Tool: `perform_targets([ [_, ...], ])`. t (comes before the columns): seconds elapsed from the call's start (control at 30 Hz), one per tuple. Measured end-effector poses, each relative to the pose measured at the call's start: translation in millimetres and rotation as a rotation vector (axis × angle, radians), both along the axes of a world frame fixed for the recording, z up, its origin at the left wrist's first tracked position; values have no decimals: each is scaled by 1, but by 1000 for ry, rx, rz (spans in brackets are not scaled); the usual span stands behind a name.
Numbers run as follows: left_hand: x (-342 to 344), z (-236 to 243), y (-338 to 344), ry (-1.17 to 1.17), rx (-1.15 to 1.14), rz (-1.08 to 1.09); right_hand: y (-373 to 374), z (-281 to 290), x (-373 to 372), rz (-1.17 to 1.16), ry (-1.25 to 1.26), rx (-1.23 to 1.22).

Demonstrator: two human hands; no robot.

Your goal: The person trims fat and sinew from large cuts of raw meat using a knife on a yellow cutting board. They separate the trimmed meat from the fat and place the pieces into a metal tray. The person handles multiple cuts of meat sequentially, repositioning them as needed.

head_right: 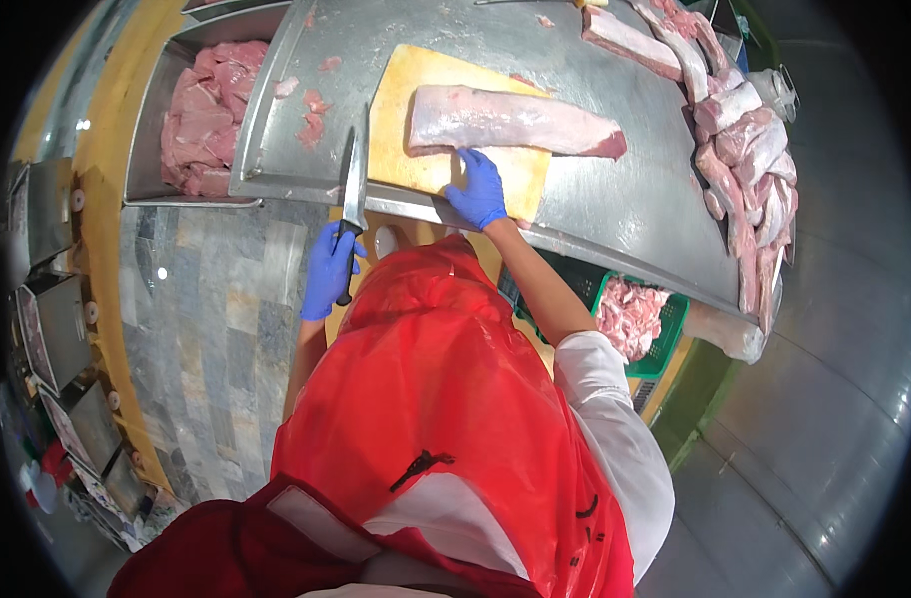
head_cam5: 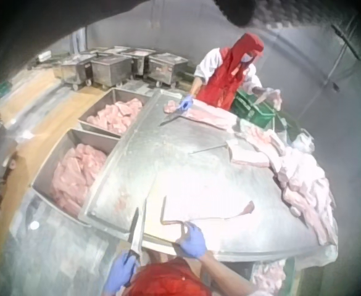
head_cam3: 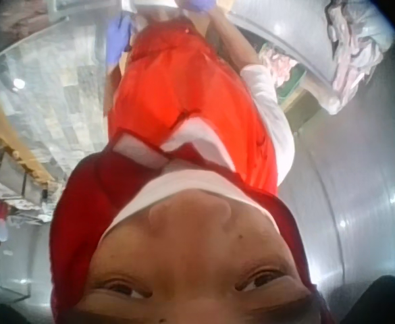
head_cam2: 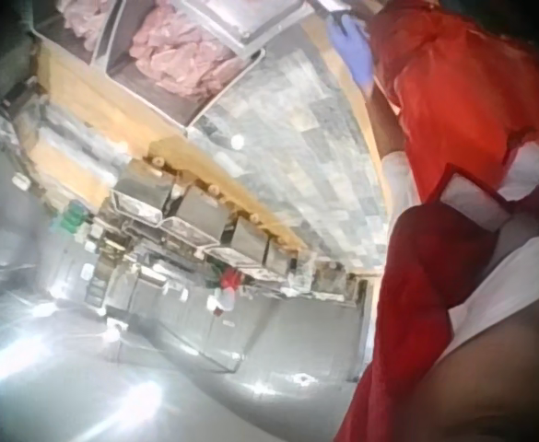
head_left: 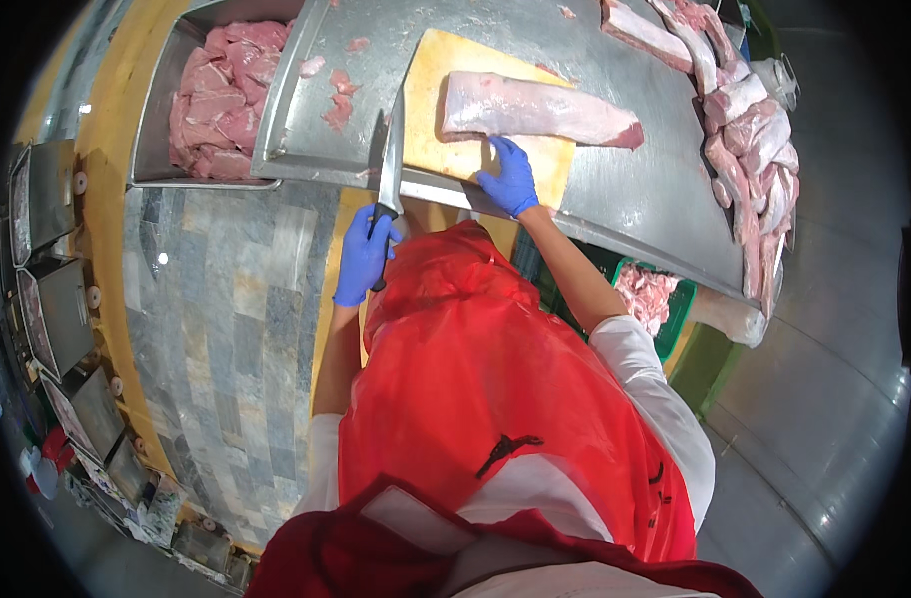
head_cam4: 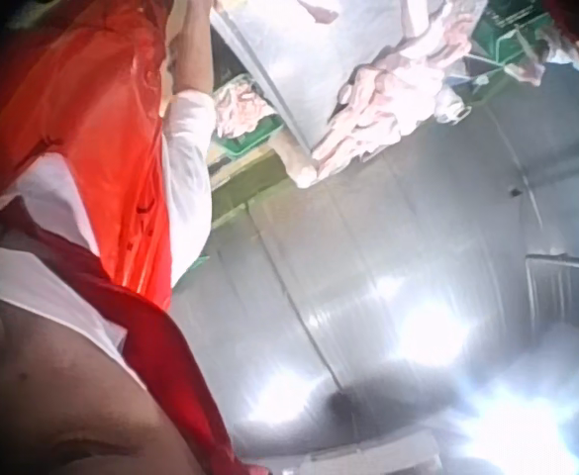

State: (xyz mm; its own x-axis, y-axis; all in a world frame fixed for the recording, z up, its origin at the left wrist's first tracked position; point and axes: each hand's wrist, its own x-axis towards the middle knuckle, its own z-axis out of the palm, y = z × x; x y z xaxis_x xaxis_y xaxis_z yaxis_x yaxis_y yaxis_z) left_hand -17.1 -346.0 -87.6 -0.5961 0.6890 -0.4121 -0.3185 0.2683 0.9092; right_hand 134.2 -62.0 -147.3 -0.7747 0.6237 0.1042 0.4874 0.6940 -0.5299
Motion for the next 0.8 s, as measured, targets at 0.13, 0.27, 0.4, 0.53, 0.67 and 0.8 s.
perform_targets([
  [0.13,-6,-5,29,11,2,-113,-6,8,19,114,-48,-145],
  [0.27,-14,-17,70,4,70,-16,2,19,25,-12,26,-369],
  [0.4,-30,-25,96,-42,115,9,21,31,0,-16,24,-282],
  [0.53,-38,-19,128,18,58,-39,50,19,-48,-12,155,-42],
  [0.67,-53,-32,150,97,-3,-108,61,-3,-78,77,-38,192],
  [0.8,-61,-40,154,177,-44,-103,66,-18,-79,122,-97,226],
])
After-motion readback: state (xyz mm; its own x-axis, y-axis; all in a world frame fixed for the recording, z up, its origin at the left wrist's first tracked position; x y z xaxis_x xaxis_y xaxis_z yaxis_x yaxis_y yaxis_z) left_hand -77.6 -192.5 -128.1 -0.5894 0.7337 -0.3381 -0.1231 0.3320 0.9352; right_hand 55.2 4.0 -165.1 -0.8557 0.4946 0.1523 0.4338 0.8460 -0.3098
